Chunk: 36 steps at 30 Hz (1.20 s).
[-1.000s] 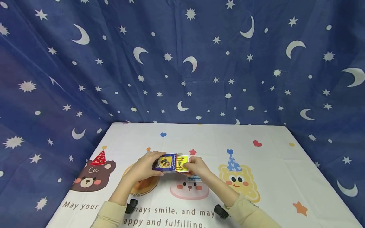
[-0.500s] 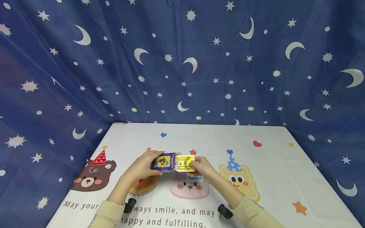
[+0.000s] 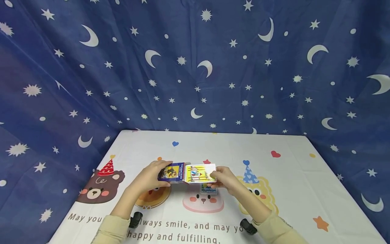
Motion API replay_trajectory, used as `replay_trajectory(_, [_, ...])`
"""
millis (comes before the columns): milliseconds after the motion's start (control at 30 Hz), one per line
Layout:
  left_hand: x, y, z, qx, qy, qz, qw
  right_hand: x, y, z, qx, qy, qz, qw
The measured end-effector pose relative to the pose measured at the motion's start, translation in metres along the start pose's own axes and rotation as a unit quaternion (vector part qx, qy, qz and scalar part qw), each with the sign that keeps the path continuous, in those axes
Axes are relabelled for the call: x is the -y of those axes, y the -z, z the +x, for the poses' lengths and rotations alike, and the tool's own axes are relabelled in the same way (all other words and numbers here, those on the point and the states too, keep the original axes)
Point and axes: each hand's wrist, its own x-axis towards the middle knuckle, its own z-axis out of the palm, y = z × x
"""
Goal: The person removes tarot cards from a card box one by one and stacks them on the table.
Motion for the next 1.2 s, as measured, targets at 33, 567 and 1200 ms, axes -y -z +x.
replay_trajectory(33, [0.000,0.000,0.000,-0.001,-0.001,0.000,1.0000,0.000,0.001,0.000,-0.003,-0.001,-0.001,1.0000])
replay_trajectory(567, [0.007,0.000,-0.003,-0.001,0.007,0.004,1.0000,-0.002,0.021,-0.004,-0.025,0.000,0.000,0.9997])
replay_trajectory(1200, [0.009,-0.002,-0.003,0.005,0.018,-0.001,0.9998,-0.009,0.025,0.004,-0.031,0.005,0.019,0.9993])
